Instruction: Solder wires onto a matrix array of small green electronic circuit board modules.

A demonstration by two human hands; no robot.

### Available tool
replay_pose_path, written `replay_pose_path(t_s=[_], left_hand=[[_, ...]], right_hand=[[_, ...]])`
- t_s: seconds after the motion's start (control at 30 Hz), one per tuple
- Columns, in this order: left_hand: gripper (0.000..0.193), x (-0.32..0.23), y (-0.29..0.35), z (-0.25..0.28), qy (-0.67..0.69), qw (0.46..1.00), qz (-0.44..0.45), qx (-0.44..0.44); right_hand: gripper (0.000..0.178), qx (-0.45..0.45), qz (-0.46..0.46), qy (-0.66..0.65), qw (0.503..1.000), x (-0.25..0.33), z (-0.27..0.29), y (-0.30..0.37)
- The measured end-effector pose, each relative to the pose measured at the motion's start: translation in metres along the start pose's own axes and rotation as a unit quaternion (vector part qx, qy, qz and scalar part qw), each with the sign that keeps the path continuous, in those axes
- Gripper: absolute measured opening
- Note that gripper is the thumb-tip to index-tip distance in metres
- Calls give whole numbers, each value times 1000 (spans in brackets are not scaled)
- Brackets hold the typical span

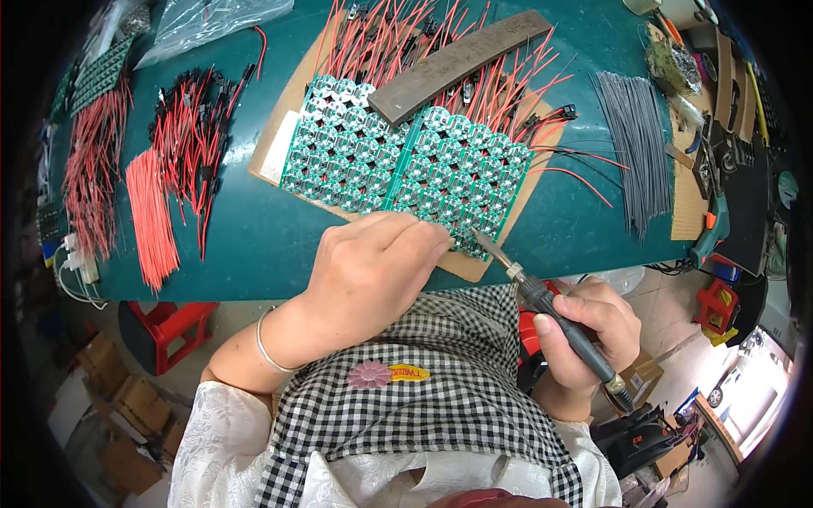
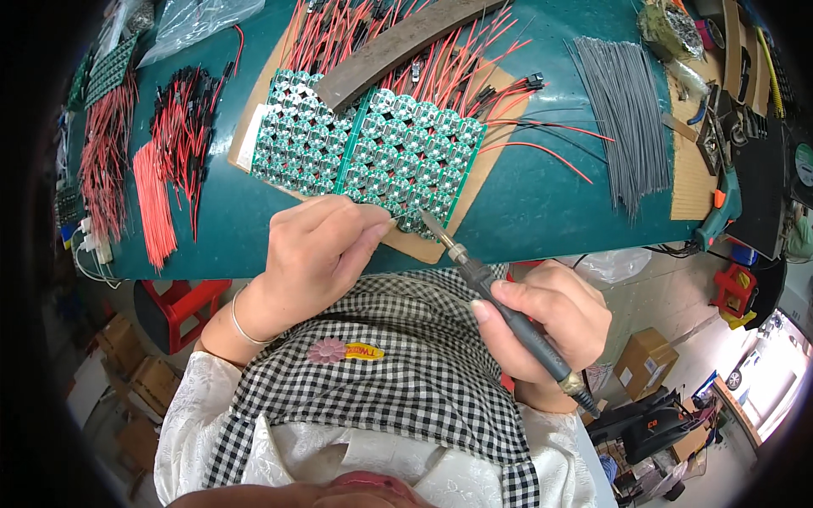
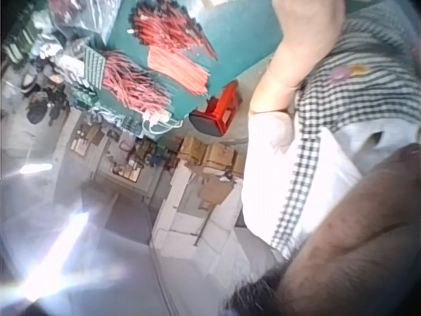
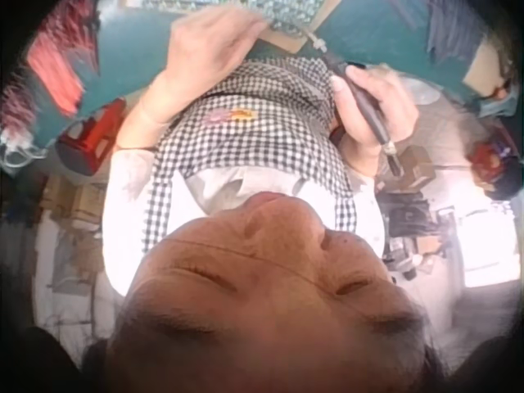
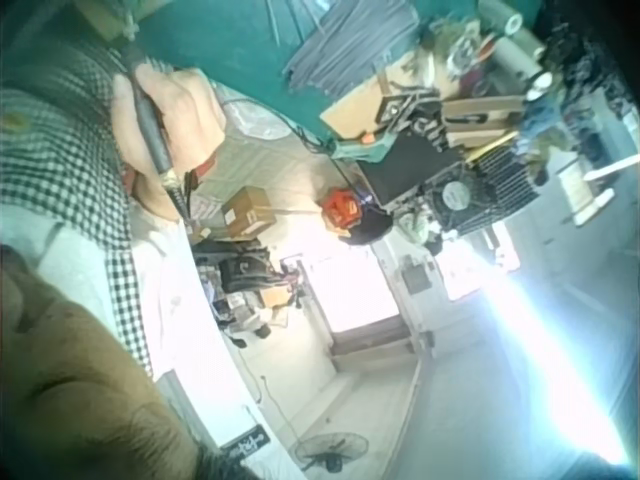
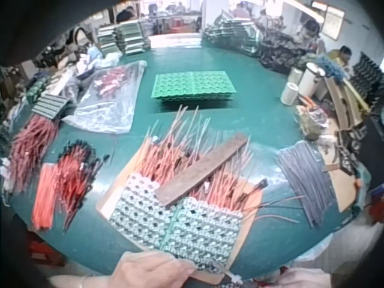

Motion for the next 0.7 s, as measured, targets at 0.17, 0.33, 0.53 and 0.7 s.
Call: replay_pose_path(t_s=[0.17, 0.33, 0.53, 0.7], left_hand=[[17, 2, 0, -5, -19, 1000, 6, 19], [16, 3, -1, -6, -22, 999, 8, 30], [16, 0, -4, -1, 5, 1000, 13, 3], [16, 0, -8, -8, -8, 1000, -4, 16]], right_hand=[[28, 7, 0, 13, 1000, 1, -1, -2], [28, 4, -1, 7, 1000, 0, -1, -1], [26, -36, -2, -45, 998, -9, 13, 4], [26, -4, 0, -33, 999, -11, 9, -4]])
Point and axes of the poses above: each hand's wrist, its own y-axis away from the middle knuckle, its own z-axis out of the back of the hand, x = y × z, the point moved 4 cm from there along -y, towards the middle knuckle, and after that the axes turned 9 degrees about x, right-handed, at the moved point
